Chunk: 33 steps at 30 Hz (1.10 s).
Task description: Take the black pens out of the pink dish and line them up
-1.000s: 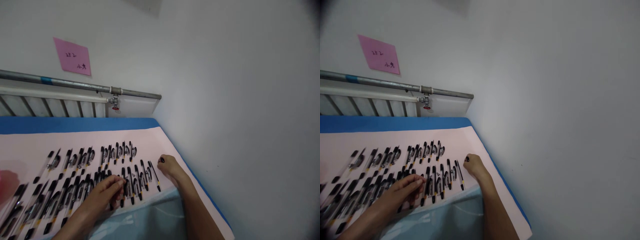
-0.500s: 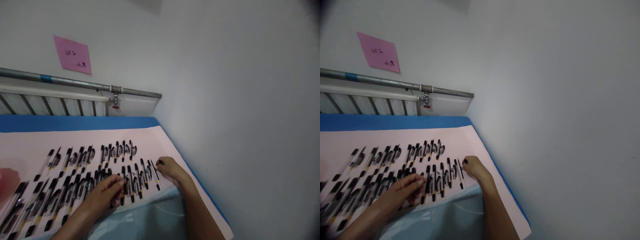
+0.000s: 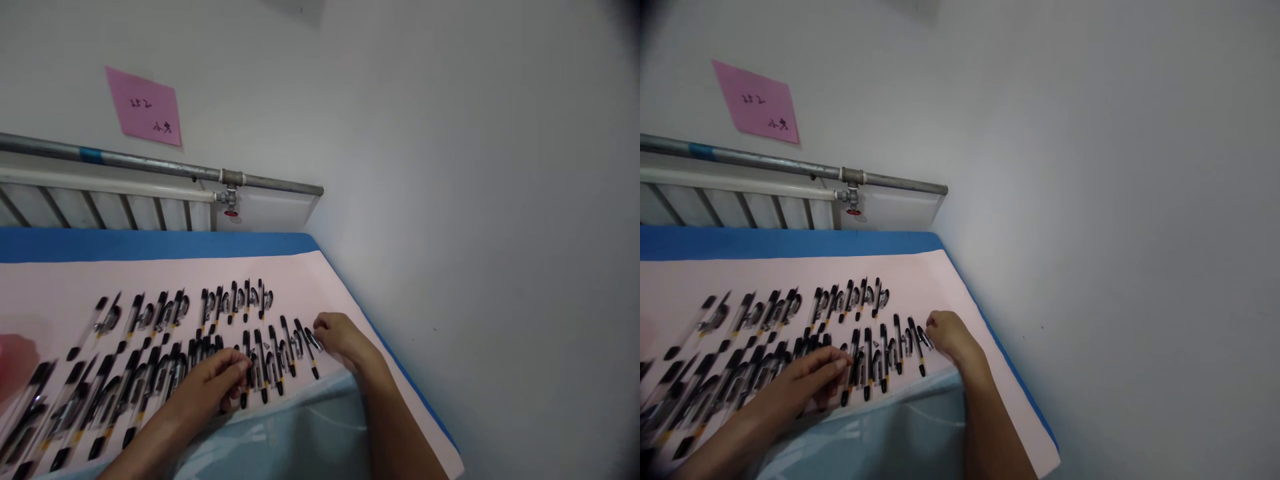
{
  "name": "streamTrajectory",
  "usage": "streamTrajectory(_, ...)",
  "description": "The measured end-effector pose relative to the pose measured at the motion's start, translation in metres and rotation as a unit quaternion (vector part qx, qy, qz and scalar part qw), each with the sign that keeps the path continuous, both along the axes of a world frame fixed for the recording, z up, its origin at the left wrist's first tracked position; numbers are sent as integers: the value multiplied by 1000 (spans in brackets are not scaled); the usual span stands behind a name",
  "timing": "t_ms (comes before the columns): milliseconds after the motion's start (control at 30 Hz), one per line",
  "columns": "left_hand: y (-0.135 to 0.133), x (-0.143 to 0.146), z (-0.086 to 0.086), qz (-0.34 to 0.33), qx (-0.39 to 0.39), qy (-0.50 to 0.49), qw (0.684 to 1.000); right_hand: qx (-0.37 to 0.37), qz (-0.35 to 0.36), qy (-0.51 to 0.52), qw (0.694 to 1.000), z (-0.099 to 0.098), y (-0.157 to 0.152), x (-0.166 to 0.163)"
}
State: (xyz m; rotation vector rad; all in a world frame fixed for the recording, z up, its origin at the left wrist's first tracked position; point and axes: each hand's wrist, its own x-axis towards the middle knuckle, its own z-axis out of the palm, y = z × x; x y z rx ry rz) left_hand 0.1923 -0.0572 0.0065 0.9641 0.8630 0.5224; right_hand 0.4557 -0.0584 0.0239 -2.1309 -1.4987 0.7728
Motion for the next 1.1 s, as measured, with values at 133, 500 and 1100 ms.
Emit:
streamTrajectory(133, -1, 0, -1, 6, 4, -4, 1000, -1, -23, 62, 998, -6, 0, -1)
streamTrajectory(500, 3, -8, 24, 64, -145, -173, 972, 89, -27, 547, 832, 26, 2, 1)
streamTrajectory(1100, 8, -16, 15, 35, -171, -371, 912, 140, -4, 671, 728, 32, 0, -6)
